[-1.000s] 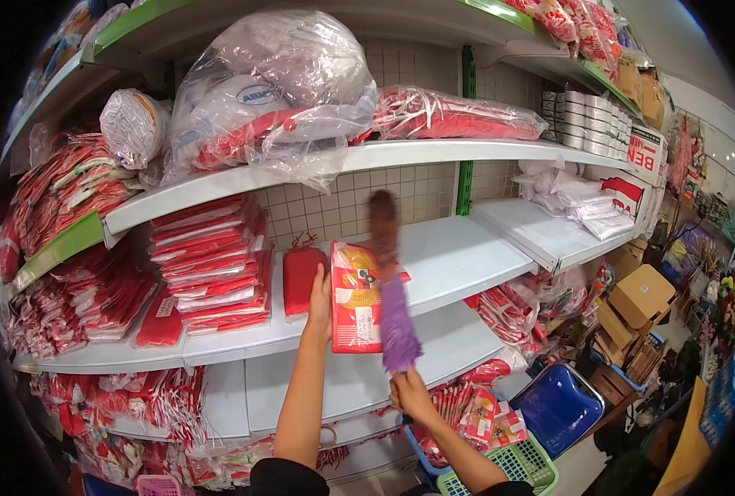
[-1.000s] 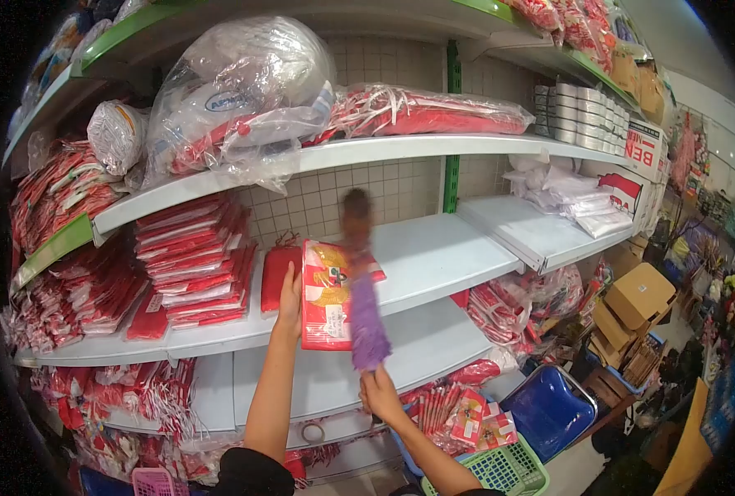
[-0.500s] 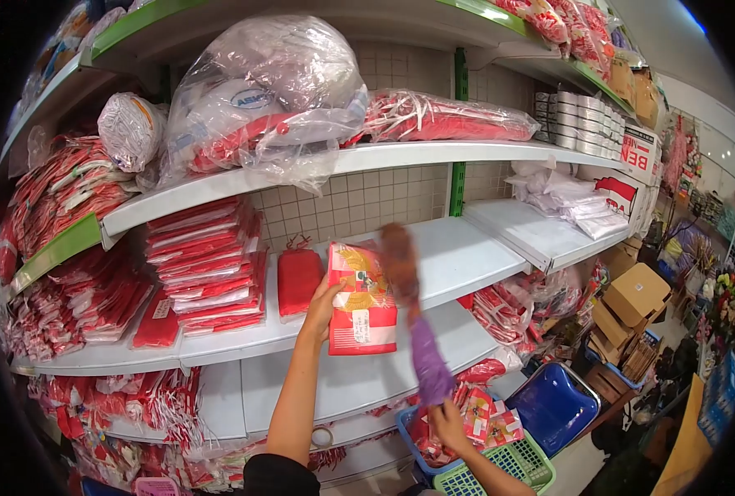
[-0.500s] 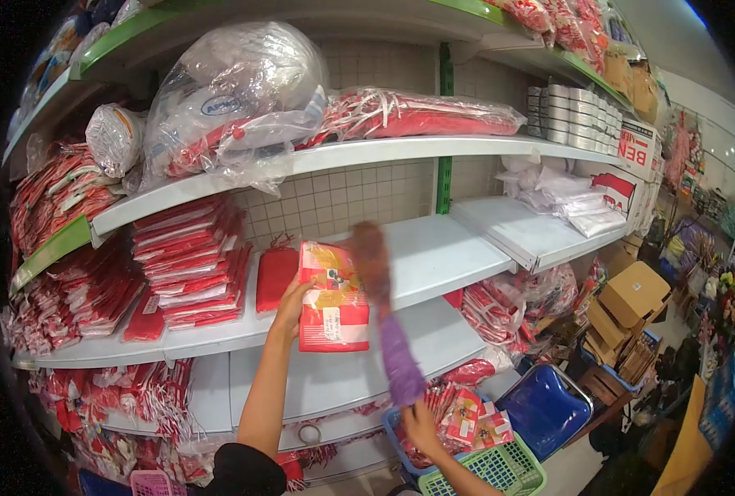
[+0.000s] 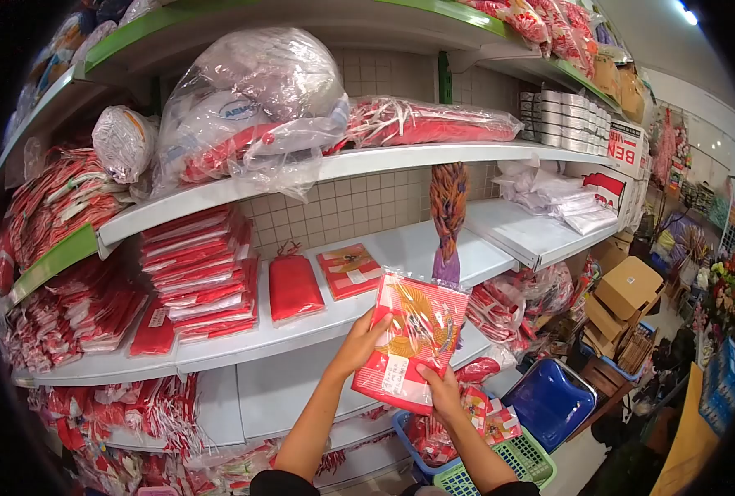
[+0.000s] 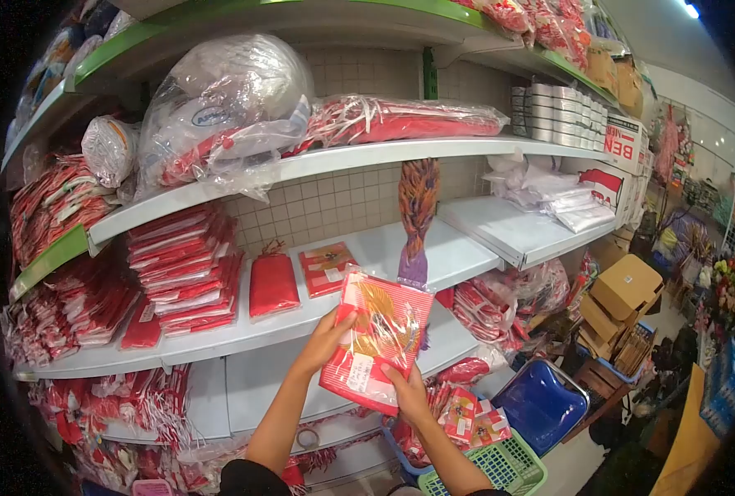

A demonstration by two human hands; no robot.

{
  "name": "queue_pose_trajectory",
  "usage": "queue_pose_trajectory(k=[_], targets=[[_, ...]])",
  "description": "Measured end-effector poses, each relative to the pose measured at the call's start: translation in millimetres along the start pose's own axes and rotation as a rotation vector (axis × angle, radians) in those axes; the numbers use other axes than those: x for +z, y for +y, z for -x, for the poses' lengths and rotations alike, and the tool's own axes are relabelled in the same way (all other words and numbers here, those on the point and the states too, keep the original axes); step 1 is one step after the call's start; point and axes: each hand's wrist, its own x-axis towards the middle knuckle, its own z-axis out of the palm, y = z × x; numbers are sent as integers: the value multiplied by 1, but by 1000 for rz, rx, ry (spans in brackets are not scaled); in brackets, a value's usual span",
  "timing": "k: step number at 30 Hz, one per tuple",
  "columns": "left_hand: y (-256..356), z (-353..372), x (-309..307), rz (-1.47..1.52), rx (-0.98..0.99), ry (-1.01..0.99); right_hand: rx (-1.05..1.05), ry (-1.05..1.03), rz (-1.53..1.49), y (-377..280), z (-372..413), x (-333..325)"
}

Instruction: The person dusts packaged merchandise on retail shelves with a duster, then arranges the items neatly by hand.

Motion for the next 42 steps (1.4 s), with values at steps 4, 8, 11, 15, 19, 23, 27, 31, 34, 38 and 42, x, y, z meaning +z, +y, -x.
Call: queue_pose_trajectory(k=[4,8,11,15,19,23,27,31,34,38,42], targets=[[13,28,11,-534,149,227,-79,81,145,-18,3,3],[-16,35,27,-348,192,134,-172,-42,297,-22,-1,7],[-25,34,41,175,-21,58,-327,-172,569,-11,6,25],[-40,27,40,759,-22,187,-273,-212,762,-11,23,37],[-89,4,-9,1100,357,-113,-315,-235,1107,2,48,16],[-95,5,-47,1212,368,-236,-253,-73,1168,33,56,-27],[-71,11,-38,1230,268,-57,-286,-69,1132,34,57,-27],[-52,23,-21,1182,199,67,-348,-174,1182,18,48,-16],[-25,29,-2,1057,99,168,-333,-4,1084,7,34,-3],[-65,12,-18,1306,293,11,-305,-179,1207,16,51,7],[-81,8,-41,1279,350,10,-386,-215,1144,38,63,-12]])
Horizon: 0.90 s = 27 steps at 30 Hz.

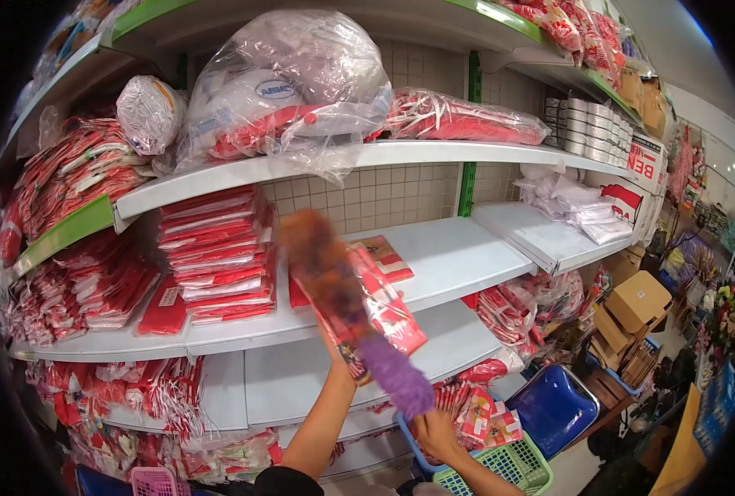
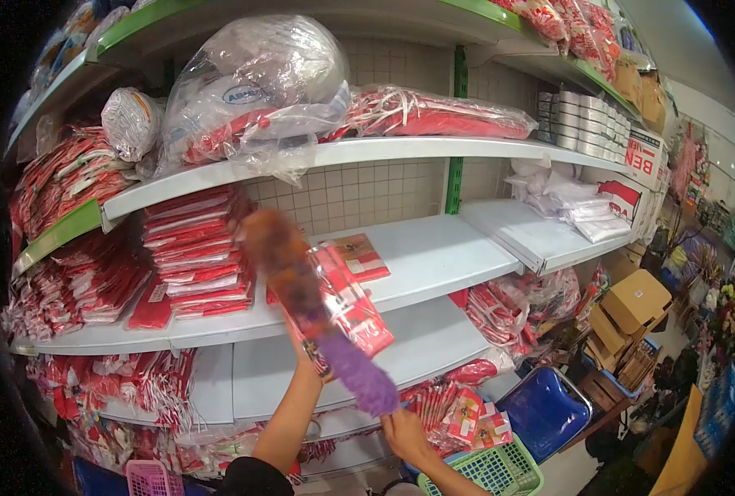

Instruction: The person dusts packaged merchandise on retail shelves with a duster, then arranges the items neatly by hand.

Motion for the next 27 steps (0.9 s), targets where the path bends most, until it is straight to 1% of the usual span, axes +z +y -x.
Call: queue_pose_trajectory(k=[3,6,9,12,15,18,21,22,25,27], targets=[[11,-5,19,-45,37,99,286,-12,17,2,4,-1],[17,-5,26,-86,45,140,112,-146,-25,16,21,6],[19,-4,30,-111,35,157,50,-177,8,2,21,-4],[15,-2,35,-130,25,178,111,-61,78,9,25,2],[18,-2,36,-137,27,172,83,-158,-25,22,32,7],[14,4,39,-135,14,160,11,-74,31,9,21,-5],[4,15,49,-151,3,178,153,55,7,6,5,-8],[-1,19,53,-165,5,193,128,37,17,7,1,-7],[-18,27,64,-218,34,266,-56,-114,121,-7,-13,-19],[-25,30,71,-215,27,238,74,-12,11,-14,-27,-25]])
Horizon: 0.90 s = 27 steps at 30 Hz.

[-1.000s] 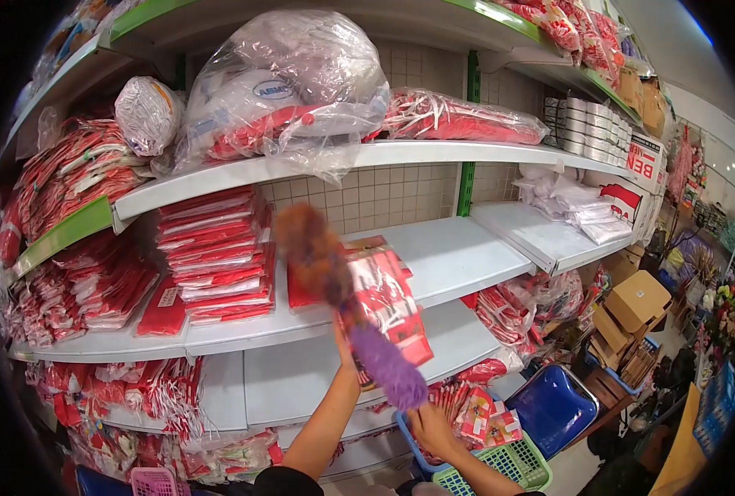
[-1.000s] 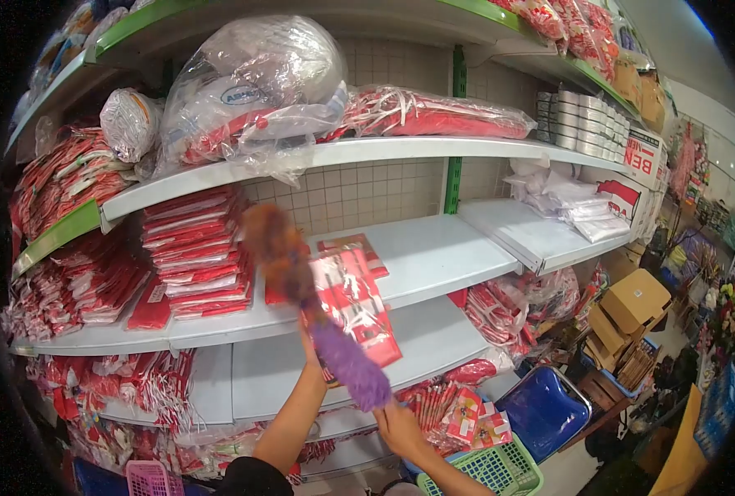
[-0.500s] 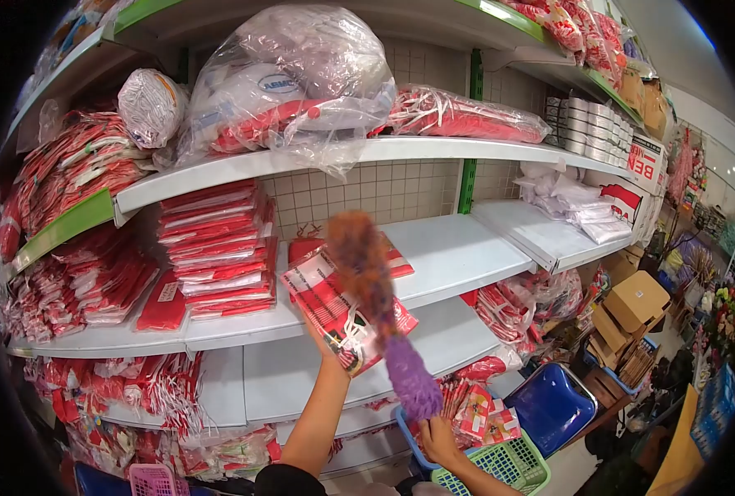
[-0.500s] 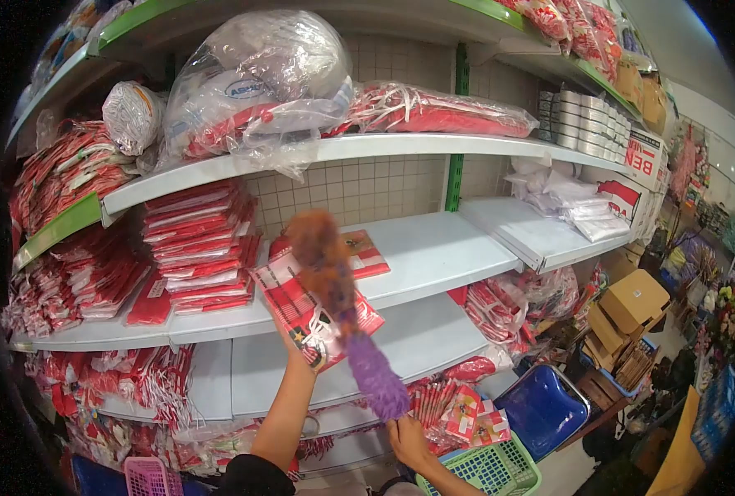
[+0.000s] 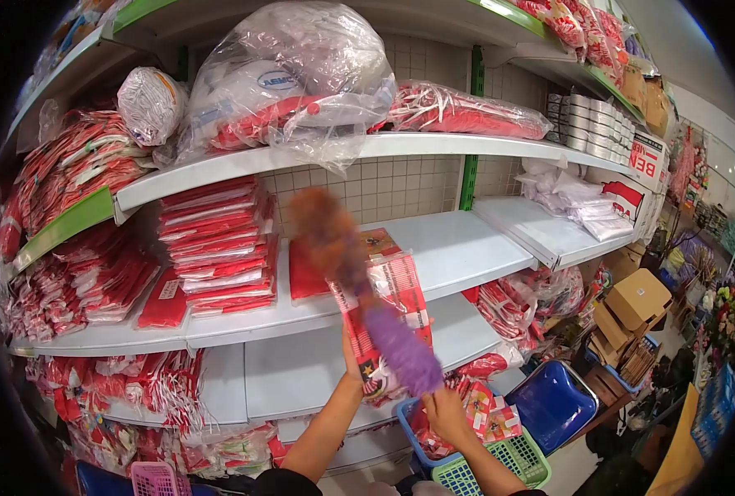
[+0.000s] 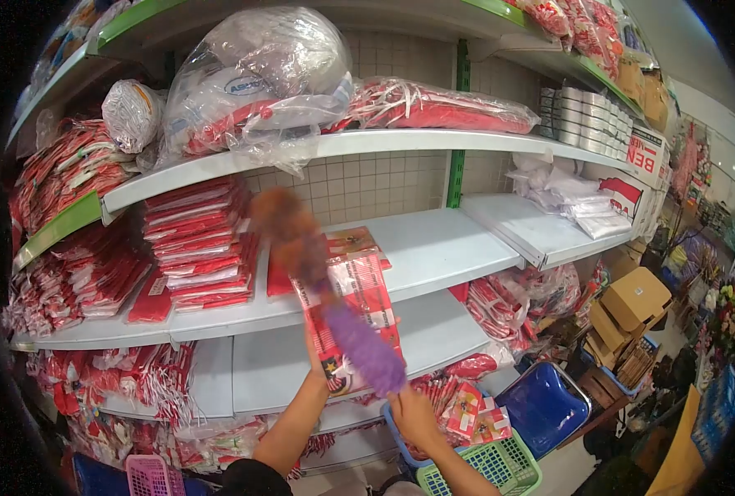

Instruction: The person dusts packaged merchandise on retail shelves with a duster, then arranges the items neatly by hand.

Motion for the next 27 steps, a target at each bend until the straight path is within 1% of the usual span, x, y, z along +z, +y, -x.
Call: queue_pose_trajectory(k=[1,2,4,5,6,7,8,9,10,11,12,14,17,19,21,22,23,25,26,27], targets=[[4,5,11,33,-35,-118,67,48,-56,-1,-2,-2],[7,9,22,62,-74,-234,77,60,-41,2,-2,1],[-1,-8,-20,167,-67,-266,92,87,-11,14,2,13],[-6,-19,-49,219,-63,-284,-2,35,58,15,12,16],[-12,-27,-83,84,61,-253,-51,13,37,15,19,16],[-8,-30,-86,-54,179,-205,-98,-9,17,14,25,14],[-3,-34,-89,74,143,-328,-145,-31,-3,17,30,13],[3,-39,-92,201,89,-448,-82,-23,53,29,32,14],[14,-41,-78,317,23,-561,-15,-16,108,48,34,15],[21,-32,-47,218,66,-275,53,-10,163,57,35,16],[25,-25,-26,119,109,10,30,-3,152,56,36,13],[29,-25,-17,114,106,14,-25,14,127,47,32,4],[32,-23,-20,114,49,-42,-68,-12,249,35,6,-21],[34,-19,-23,121,-14,-74,60,55,335,57,-24,-30],[32,-14,-24,136,-77,-103,89,226,337,74,-64,-42],[31,-13,-23,131,-94,-104,117,296,300,65,-86,-55],[31,-12,-20,120,-101,-95,92,361,350,60,-105,-66],[27,-12,-11,-15,-63,-9,-37,434,504,83,-144,-78],[26,-13,-8,-82,-43,34,13,366,563,84,-159,-82],[24,-17,-16,-246,14,0,64,298,621,83,-173,-85]])
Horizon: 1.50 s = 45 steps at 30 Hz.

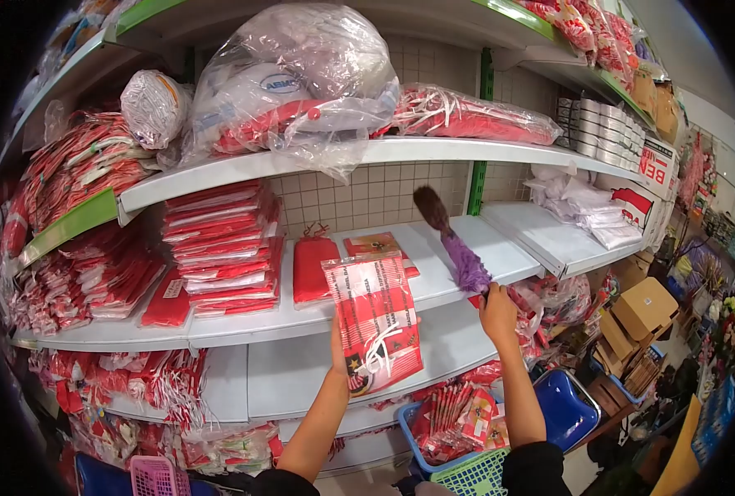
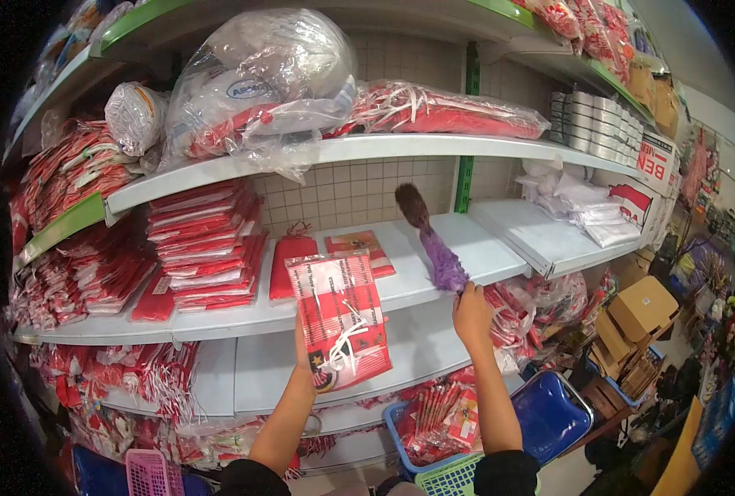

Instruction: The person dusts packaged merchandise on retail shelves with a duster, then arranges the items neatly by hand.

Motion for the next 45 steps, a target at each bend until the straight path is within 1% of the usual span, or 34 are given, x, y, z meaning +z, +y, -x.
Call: queue_pose_trajectory(k=[1,3,4,7,8,9,11,12,13,15,16,18,19,20,22,23,25,26,27,29,30,31,33,34,36,37,38,39,41,45], targets=[[3,1,8,78,-30,-41,20,-75,64,-2,-10,0],[9,4,30,237,-93,-125,22,-95,141,-11,-20,-5],[4,1,21,187,-83,-171,23,-107,180,-18,-21,-8],[-6,0,7,206,-166,-191,-213,357,163,-66,7,-37],[3,6,31,136,-132,-275,-332,223,-100,-82,22,-48],[-6,4,23,25,-128,-51,-445,83,-364,-98,42,-57],[-17,-4,22,73,-193,-79,-560,-96,-716,-124,87,-59],[-18,-4,21,46,-211,-43,-524,-118,-738,-138,104,-66],[-16,-5,26,-52,-210,-3,-488,-141,-756,-146,117,-69],[-9,-9,43,-245,-202,74,-441,-119,-901,-139,126,-47],[-18,-18,47,-203,-55,140,-419,-109,-974,-137,126,-40],[-13,-27,50,-340,-2,95,-222,-80,-1069,-130,120,-42],[-2,-27,62,-401,24,65,-122,-62,-1113,-125,115,-44],[6,-28,66,-469,11,35,-86,60,-1086,-119,103,-39],[24,-32,67,-603,-11,-22,-108,160,-1069,-106,70,-30],[28,-38,61,-591,-2,-40,-120,207,-1062,-101,54,-28],[30,-58,42,-571,17,-74,41,22,-1174,-100,21,-31],[33,-70,38,-548,47,-63,-26,92,-1202,-98,1,-13],[33,-84,31,-619,102,-55,-93,161,-1229,-96,-20,9],[34,-114,19,-762,215,-41,-78,143,-1215,-103,-54,33],[34,-126,17,-732,216,-2,-69,136,-1208,-110,-65,37],[32,-134,10,-805,221,-27,-34,64,-1112,-118,-71,33],[27,-154,-13,-953,236,-81,-158,100,-762,-115,-88,70],[11,-171,-48,-1250,315,-53,-153,98,-597,-114,-90,85],[4,-163,-51,-1477,361,-74,-137,89,-266,-112,-84,109],[2,-159,-48,-1590,385,-86,-132,45,-324,-111,-85,109],[0,-157,-44,-1579,438,-83,-125,2,-382,-108,-86,108],[0,-156,-41,-1601,433,-67,-118,-45,-436,-104,-87,108],[0,-150,-34,-1645,416,-30,-132,-61,-433,-108,-82,99],[3,-144,-27,-1600,422,-36,-128,-89,-386,-109,-82,100]])
